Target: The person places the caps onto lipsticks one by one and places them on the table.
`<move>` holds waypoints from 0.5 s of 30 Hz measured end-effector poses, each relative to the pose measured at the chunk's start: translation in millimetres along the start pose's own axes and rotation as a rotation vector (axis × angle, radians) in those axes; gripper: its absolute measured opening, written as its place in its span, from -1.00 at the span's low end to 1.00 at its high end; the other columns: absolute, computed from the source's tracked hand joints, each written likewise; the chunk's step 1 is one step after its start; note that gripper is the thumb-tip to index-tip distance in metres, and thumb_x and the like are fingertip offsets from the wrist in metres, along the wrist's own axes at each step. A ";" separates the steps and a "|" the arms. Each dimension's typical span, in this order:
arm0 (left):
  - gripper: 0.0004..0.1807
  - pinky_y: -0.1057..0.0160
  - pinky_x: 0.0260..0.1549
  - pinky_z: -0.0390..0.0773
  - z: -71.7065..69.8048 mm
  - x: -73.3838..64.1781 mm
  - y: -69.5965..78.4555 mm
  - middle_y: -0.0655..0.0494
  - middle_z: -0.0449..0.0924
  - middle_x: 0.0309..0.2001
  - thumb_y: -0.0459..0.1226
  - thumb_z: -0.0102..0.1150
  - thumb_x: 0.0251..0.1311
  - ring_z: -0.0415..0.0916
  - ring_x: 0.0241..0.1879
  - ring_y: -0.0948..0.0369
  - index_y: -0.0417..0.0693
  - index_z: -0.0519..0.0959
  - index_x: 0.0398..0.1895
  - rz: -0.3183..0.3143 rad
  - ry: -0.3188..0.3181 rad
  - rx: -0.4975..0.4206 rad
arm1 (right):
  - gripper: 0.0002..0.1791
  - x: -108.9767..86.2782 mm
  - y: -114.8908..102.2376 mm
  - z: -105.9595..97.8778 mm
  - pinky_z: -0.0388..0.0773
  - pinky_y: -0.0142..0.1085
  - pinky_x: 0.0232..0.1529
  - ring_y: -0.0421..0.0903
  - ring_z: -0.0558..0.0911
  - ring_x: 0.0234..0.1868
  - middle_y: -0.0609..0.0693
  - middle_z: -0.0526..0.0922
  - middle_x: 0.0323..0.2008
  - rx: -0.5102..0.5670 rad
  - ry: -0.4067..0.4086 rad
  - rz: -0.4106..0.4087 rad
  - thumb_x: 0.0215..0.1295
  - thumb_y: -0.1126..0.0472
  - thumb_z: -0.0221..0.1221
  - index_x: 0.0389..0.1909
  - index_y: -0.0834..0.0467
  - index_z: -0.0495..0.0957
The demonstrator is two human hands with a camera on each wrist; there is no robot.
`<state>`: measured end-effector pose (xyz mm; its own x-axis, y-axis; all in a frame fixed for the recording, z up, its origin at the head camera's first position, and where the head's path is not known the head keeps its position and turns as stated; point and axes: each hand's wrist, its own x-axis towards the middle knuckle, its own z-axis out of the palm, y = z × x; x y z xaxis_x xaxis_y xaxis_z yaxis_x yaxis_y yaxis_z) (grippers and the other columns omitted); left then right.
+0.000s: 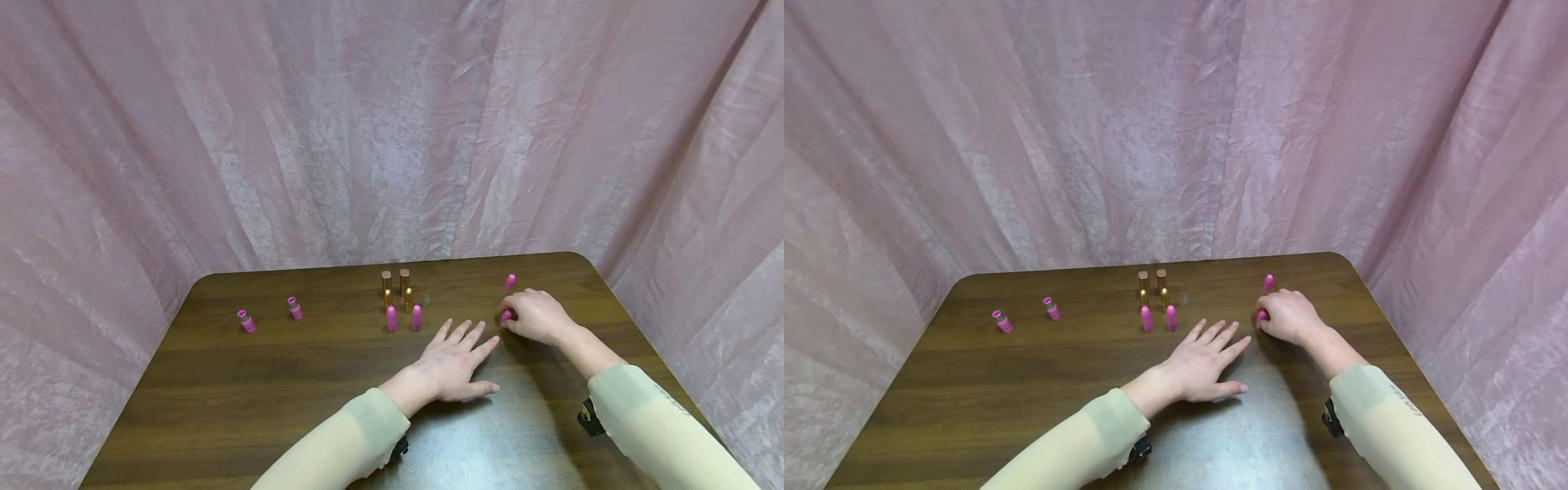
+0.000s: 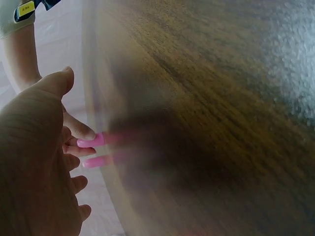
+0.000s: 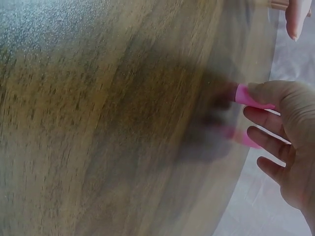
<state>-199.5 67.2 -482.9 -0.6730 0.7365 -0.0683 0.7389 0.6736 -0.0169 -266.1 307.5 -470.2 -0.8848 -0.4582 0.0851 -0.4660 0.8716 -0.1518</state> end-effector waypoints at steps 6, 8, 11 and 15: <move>-0.07 -0.13 0.51 -0.15 -1.3 -4.0 -0.4 0.08 -0.14 0.65 0.49 -0.39 0.34 -0.18 0.61 0.05 0.32 -0.05 0.67 0.025 0.016 0.022 | -0.90 -6.0 -3.9 -5.1 0.51 0.02 -0.16 -0.06 0.56 -0.30 -0.27 0.60 -0.42 0.018 0.007 0.005 0.19 0.21 0.42 -0.34 -0.02 0.68; -0.06 -0.12 0.51 -0.18 -2.2 -6.7 -1.1 0.08 -0.17 0.66 0.50 -0.42 0.33 -0.20 0.61 0.05 0.33 -0.08 0.67 0.034 0.015 0.030 | -0.89 -10.2 -6.0 -7.2 0.52 0.02 -0.16 -0.06 0.57 -0.29 -0.27 0.62 -0.41 0.032 0.012 0.014 0.18 0.22 0.42 -0.30 0.00 0.69; -0.05 -0.10 0.51 -0.23 -5.0 -11.9 -3.0 0.10 -0.22 0.66 0.51 -0.46 0.32 -0.25 0.62 0.07 0.34 -0.12 0.68 0.048 0.018 0.036 | -0.86 -16.2 -9.7 -8.9 0.52 -0.02 -0.18 -0.08 0.57 -0.29 -0.30 0.62 -0.43 0.047 0.031 0.020 0.16 0.22 0.44 -0.30 -0.02 0.69; -0.05 -0.07 0.52 -0.30 -10.7 -21.5 -6.3 0.11 -0.27 0.66 0.51 -0.47 0.32 -0.33 0.62 0.10 0.34 -0.13 0.68 0.063 0.031 0.028 | -0.82 -22.9 -16.7 -9.6 0.49 -0.09 -0.26 -0.13 0.54 -0.32 -0.33 0.58 -0.46 0.058 0.060 0.003 0.11 0.25 0.45 -0.32 -0.04 0.67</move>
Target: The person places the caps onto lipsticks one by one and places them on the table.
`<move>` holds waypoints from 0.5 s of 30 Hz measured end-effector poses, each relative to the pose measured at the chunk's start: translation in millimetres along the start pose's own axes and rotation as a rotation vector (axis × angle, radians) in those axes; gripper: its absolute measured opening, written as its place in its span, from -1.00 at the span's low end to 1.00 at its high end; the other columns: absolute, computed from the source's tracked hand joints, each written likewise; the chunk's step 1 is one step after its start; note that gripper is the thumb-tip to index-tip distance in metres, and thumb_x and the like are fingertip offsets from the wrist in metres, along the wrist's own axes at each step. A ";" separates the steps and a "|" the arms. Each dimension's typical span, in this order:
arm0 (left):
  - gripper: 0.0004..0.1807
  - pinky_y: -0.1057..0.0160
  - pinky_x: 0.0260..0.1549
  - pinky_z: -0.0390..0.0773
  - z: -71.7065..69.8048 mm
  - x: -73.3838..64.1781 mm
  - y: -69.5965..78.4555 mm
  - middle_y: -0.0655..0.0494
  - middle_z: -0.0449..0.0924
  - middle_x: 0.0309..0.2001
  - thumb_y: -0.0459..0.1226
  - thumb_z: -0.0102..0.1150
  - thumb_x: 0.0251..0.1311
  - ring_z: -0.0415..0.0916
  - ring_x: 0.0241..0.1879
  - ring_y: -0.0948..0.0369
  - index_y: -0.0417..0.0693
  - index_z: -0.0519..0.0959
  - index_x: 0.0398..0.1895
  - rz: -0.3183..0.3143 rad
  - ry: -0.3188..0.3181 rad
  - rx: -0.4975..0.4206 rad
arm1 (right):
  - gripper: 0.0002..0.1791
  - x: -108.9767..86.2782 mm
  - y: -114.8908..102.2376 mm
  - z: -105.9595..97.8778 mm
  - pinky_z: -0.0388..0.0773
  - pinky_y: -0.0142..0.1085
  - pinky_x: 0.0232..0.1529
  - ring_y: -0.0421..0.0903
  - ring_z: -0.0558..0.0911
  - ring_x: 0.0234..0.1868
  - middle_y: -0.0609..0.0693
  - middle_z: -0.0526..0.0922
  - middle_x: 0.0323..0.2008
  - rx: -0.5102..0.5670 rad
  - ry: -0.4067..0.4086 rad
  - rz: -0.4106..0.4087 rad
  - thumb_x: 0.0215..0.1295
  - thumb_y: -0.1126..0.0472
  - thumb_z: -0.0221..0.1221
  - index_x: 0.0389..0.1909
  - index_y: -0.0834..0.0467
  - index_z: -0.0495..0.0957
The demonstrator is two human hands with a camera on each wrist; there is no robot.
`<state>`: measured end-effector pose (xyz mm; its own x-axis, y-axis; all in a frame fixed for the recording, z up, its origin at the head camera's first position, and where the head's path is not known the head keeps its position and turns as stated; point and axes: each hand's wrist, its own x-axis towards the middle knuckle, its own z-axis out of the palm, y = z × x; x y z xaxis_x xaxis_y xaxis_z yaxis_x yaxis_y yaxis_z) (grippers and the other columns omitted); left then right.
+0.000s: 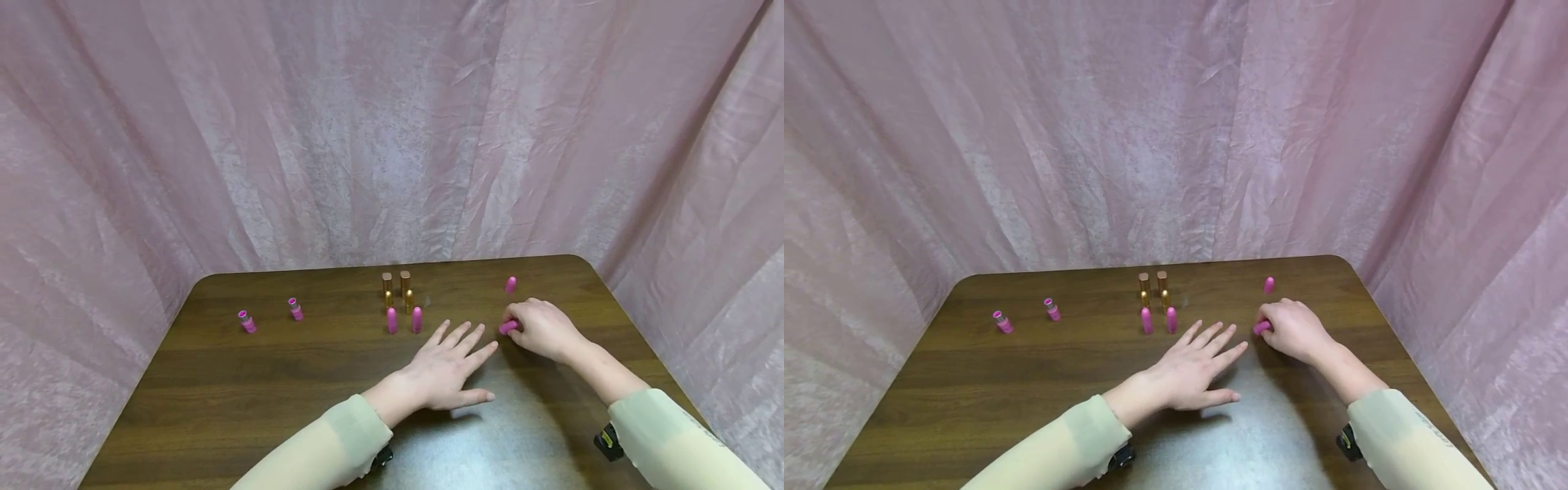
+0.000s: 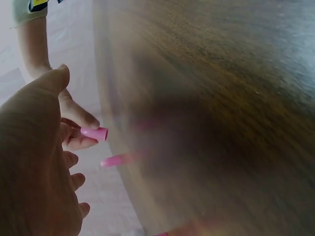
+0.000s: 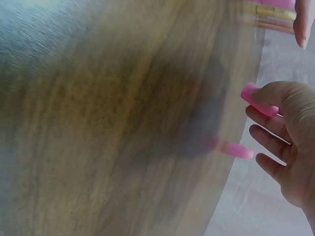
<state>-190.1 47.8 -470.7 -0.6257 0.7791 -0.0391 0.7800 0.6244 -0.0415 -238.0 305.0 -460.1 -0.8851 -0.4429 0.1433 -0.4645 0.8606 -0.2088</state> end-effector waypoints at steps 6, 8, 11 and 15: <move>-0.05 -0.10 0.51 -0.30 -6.9 -18.9 -6.2 0.08 -0.27 0.66 0.49 -0.42 0.34 -0.34 0.62 0.08 0.31 -0.12 0.68 0.010 0.018 -0.013 | -0.76 -9.1 -12.7 -1.3 0.48 -0.13 -0.27 -0.16 0.53 -0.32 -0.33 0.57 -0.46 0.020 0.039 -0.035 0.04 0.31 0.45 -0.32 -0.05 0.66; -0.06 -0.10 0.51 -0.30 -6.8 -26.2 -9.3 0.08 -0.27 0.66 0.48 -0.39 0.35 -0.33 0.62 0.07 0.29 -0.09 0.68 0.014 0.032 -0.024 | -0.74 -11.4 -17.4 -1.1 0.48 -0.14 -0.26 -0.17 0.54 -0.31 -0.32 0.58 -0.45 0.029 0.054 -0.043 0.03 0.33 0.45 -0.31 -0.04 0.66; -0.06 -0.12 0.51 -0.28 -4.4 -38.6 -13.9 0.06 -0.27 0.66 0.46 -0.36 0.37 -0.33 0.62 0.06 0.27 -0.08 0.68 0.026 0.057 -0.038 | -0.72 -15.1 -25.4 -0.5 0.50 -0.15 -0.25 -0.18 0.55 -0.30 -0.31 0.60 -0.43 0.047 0.075 -0.055 0.04 0.33 0.47 -0.27 -0.03 0.66; -0.06 -0.15 0.51 -0.25 0.0 -58.3 -19.8 0.04 -0.27 0.66 0.44 -0.29 0.38 -0.33 0.62 0.05 0.22 -0.06 0.68 0.041 0.085 -0.067 | -0.70 -19.2 -36.6 3.2 0.55 -0.12 -0.18 -0.16 0.61 -0.23 -0.25 0.69 -0.32 0.070 0.110 -0.102 0.09 0.32 0.49 -0.15 0.03 0.70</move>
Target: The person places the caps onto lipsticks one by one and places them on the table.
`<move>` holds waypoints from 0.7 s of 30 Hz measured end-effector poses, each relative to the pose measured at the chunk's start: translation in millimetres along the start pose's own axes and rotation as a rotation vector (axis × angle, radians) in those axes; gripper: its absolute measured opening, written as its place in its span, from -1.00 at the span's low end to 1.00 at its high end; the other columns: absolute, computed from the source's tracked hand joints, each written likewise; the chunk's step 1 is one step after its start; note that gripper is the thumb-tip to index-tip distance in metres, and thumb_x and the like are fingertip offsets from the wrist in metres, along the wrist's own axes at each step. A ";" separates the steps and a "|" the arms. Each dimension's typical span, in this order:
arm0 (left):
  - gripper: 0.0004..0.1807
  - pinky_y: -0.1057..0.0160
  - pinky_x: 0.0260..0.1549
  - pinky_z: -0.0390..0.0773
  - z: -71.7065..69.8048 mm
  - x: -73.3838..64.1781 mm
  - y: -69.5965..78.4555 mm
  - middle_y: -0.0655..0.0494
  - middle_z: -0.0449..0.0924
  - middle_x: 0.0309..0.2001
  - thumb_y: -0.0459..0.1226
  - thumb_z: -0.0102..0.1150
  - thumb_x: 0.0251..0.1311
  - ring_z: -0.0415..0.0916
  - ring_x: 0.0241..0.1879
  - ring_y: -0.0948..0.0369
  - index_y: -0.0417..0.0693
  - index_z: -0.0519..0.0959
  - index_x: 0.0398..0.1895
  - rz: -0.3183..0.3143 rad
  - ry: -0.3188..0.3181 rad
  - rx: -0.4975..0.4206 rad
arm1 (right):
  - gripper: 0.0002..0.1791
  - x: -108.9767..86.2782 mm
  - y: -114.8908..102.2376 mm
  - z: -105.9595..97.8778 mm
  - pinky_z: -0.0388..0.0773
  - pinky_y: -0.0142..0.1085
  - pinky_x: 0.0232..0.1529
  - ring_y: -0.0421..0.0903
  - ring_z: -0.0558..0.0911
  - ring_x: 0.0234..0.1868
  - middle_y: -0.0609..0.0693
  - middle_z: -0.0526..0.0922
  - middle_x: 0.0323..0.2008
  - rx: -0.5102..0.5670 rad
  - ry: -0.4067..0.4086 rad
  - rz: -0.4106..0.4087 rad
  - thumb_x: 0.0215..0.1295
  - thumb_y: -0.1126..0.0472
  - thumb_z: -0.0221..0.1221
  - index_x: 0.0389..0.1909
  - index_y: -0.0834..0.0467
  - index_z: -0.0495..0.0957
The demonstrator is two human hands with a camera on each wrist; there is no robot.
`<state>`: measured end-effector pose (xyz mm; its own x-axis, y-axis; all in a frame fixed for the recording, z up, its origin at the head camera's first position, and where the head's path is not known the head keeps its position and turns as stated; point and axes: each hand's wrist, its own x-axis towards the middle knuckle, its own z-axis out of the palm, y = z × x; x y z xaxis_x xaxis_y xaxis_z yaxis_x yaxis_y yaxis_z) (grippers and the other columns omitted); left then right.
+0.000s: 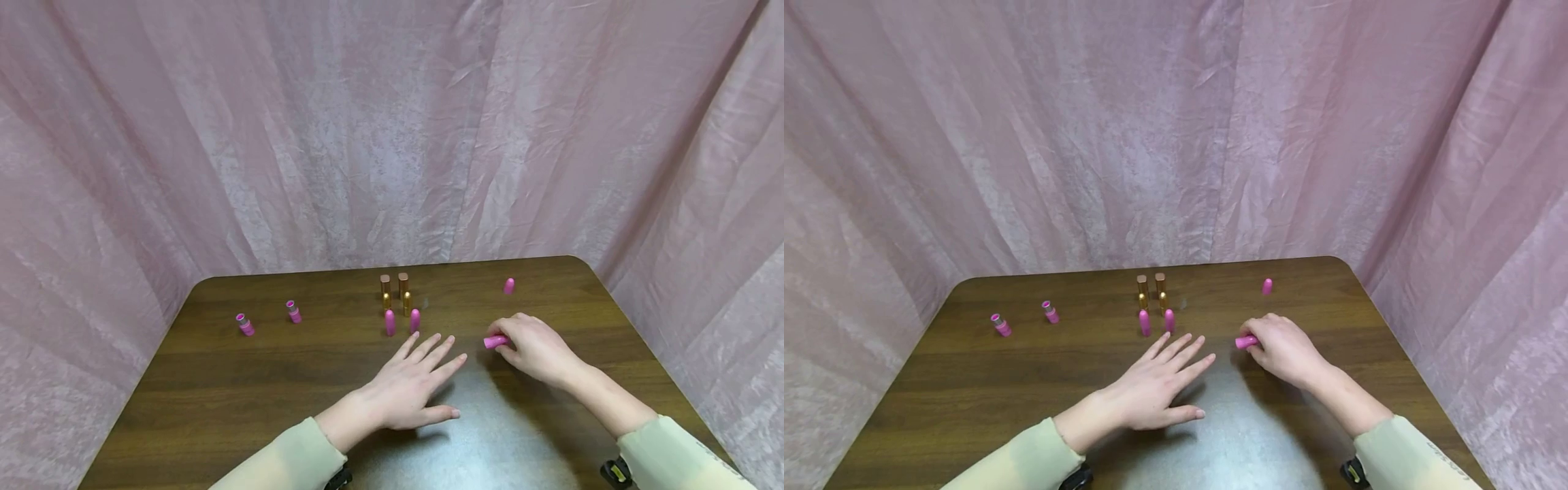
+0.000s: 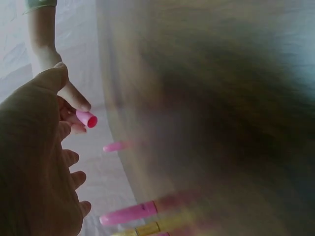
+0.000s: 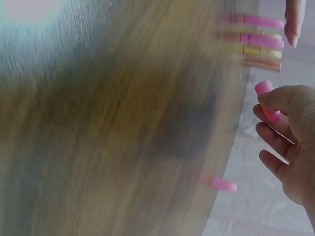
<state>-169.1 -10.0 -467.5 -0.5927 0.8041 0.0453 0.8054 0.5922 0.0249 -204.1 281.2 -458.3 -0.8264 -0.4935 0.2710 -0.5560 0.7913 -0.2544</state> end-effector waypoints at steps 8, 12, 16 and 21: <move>-0.07 -0.20 0.49 -0.16 -3.5 -44.9 -20.9 0.03 -0.24 0.66 0.37 -0.12 0.39 -0.26 0.61 0.03 0.18 -0.03 0.67 -0.044 0.092 -0.049 | -0.73 -4.9 -25.0 11.2 0.58 -0.11 -0.06 -0.22 0.65 -0.17 -0.27 0.73 -0.24 0.051 0.063 -0.140 0.16 0.24 0.49 -0.11 0.02 0.74; -0.10 -0.21 0.48 -0.11 -10.1 -66.1 -37.4 0.02 -0.14 0.65 0.34 -0.11 0.41 -0.15 0.60 0.01 0.11 0.07 0.65 -0.108 0.161 -0.076 | -0.74 -5.0 -36.6 18.1 0.57 -0.11 -0.04 -0.25 0.64 -0.18 -0.30 0.72 -0.25 0.071 0.084 -0.209 0.16 0.23 0.49 -0.13 0.00 0.73; -0.14 -0.18 0.48 -0.08 -14.4 -85.2 -57.2 -0.01 0.05 0.60 0.28 -0.02 0.42 0.00 0.56 -0.02 0.07 0.14 0.63 -0.194 0.248 -0.107 | -0.75 -2.9 -46.1 23.7 0.56 -0.12 -0.03 -0.25 0.64 -0.17 -0.31 0.71 -0.25 0.081 0.092 -0.247 0.16 0.22 0.49 -0.14 -0.02 0.72; -0.22 -0.17 0.42 0.12 -20.5 -107.6 -90.5 -0.02 0.35 0.45 0.06 0.27 0.34 0.26 0.42 -0.06 -0.01 0.31 0.54 -0.361 0.438 -0.187 | -0.77 3.4 -54.1 25.3 0.54 -0.15 0.02 -0.26 0.63 -0.14 -0.34 0.71 -0.23 0.081 0.086 -0.251 0.20 0.18 0.46 -0.13 -0.04 0.72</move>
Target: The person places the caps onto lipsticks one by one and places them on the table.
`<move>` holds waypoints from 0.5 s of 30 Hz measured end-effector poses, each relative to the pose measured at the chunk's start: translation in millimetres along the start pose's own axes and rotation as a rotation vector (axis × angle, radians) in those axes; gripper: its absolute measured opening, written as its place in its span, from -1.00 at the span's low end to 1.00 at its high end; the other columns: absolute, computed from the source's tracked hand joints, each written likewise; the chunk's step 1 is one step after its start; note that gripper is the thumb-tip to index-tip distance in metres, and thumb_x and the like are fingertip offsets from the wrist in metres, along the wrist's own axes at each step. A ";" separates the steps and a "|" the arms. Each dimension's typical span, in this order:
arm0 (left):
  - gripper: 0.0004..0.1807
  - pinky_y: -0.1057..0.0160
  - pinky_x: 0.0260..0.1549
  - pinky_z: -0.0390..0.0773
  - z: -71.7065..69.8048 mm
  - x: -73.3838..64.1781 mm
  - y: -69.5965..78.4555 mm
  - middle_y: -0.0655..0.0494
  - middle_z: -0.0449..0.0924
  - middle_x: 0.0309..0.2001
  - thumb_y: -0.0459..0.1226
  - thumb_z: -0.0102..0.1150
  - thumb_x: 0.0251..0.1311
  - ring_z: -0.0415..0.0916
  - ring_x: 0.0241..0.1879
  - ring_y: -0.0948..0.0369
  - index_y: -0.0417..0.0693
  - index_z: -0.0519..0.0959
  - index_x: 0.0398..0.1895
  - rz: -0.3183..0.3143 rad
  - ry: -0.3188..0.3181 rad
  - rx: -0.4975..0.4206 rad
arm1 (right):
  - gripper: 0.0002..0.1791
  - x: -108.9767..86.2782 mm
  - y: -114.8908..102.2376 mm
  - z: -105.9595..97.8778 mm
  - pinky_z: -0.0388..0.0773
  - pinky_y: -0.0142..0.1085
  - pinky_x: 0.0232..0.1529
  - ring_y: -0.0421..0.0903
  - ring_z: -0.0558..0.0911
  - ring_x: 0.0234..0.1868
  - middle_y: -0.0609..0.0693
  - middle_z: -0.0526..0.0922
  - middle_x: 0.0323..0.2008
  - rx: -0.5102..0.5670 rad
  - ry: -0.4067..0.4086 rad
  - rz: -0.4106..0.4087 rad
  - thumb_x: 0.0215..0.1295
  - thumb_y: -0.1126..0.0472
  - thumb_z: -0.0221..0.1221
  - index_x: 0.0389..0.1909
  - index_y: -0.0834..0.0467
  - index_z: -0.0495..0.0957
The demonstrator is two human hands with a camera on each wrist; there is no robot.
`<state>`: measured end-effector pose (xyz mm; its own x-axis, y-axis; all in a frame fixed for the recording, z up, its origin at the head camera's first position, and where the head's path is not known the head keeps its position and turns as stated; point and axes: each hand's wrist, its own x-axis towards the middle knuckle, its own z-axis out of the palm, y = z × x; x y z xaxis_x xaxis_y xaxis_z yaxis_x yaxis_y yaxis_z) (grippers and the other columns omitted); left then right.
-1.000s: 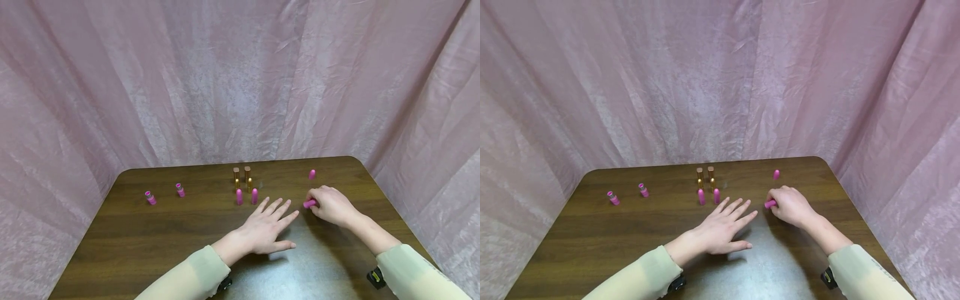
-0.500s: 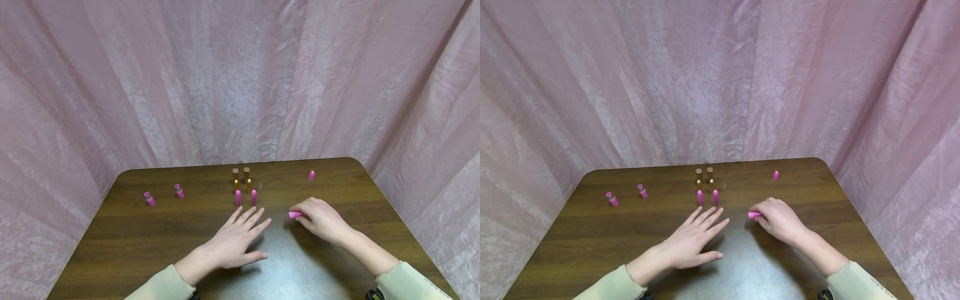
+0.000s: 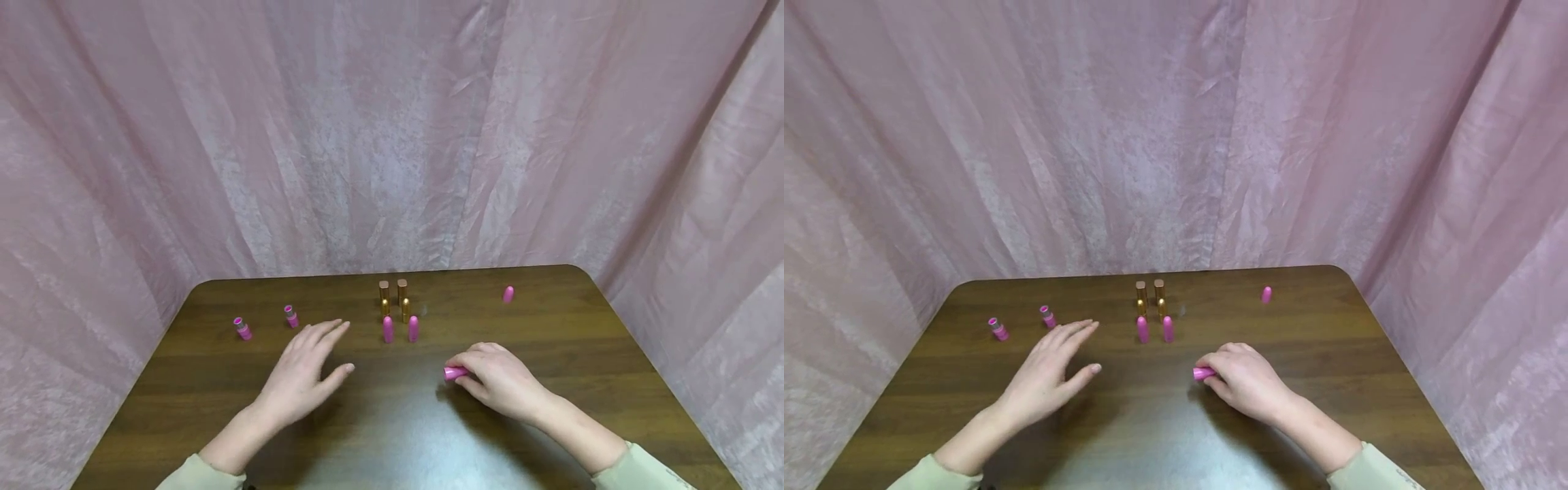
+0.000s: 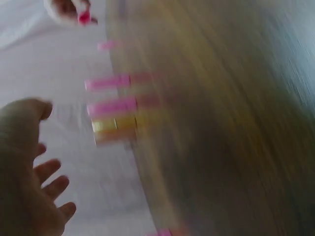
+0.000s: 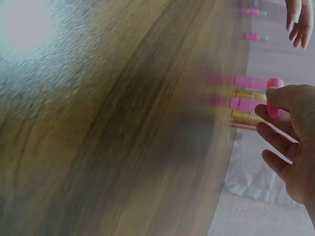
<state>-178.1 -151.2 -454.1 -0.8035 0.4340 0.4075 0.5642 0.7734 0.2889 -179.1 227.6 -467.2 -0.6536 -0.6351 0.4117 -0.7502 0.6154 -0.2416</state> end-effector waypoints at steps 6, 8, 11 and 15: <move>-0.32 -0.18 0.17 0.30 -24.1 -9.8 -56.2 -0.18 0.46 0.24 -0.23 0.39 0.21 0.32 0.24 -0.18 -0.16 0.41 0.40 -0.384 0.287 -0.134 | -0.77 9.8 -6.2 3.7 0.53 -0.18 0.04 -0.25 0.64 -0.12 -0.34 0.73 -0.22 0.007 -0.007 -0.021 0.22 0.18 0.45 -0.11 -0.06 0.72; -0.28 -0.19 0.13 0.27 -30.1 -15.4 -75.9 -0.22 0.40 0.26 -0.23 0.37 0.23 0.27 0.23 -0.20 -0.21 0.34 0.43 -0.535 0.325 -0.180 | -0.77 12.6 -8.8 5.9 0.53 -0.19 0.05 -0.26 0.64 -0.12 -0.35 0.73 -0.22 0.012 -0.013 -0.022 0.22 0.17 0.45 -0.11 -0.07 0.72; -0.18 -0.21 0.17 0.20 -33.9 -25.0 -104.6 -0.31 0.33 0.31 -0.20 0.35 0.25 0.20 0.26 -0.25 -0.31 0.22 0.48 -0.694 0.297 -0.209 | -0.77 16.3 -13.4 10.3 0.52 -0.21 0.06 -0.29 0.63 -0.12 -0.37 0.73 -0.21 0.024 -0.024 -0.019 0.23 0.16 0.45 -0.10 -0.09 0.73; -0.19 -0.25 0.24 0.09 -30.3 -37.6 -135.7 -0.45 0.36 0.25 -0.18 0.35 0.25 0.23 0.25 -0.31 -0.45 0.23 0.42 -0.766 0.191 -0.173 | -0.78 19.9 -20.3 18.3 0.52 -0.21 0.07 -0.31 0.63 -0.11 -0.38 0.71 -0.20 0.042 -0.040 -0.026 0.24 0.14 0.44 -0.10 -0.10 0.73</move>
<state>-218.7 -286.5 -482.4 -0.9414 -0.2860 0.1786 -0.0959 0.7350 0.6713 -178.7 193.9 -470.1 -0.6365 -0.6693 0.3832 -0.7701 0.5789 -0.2679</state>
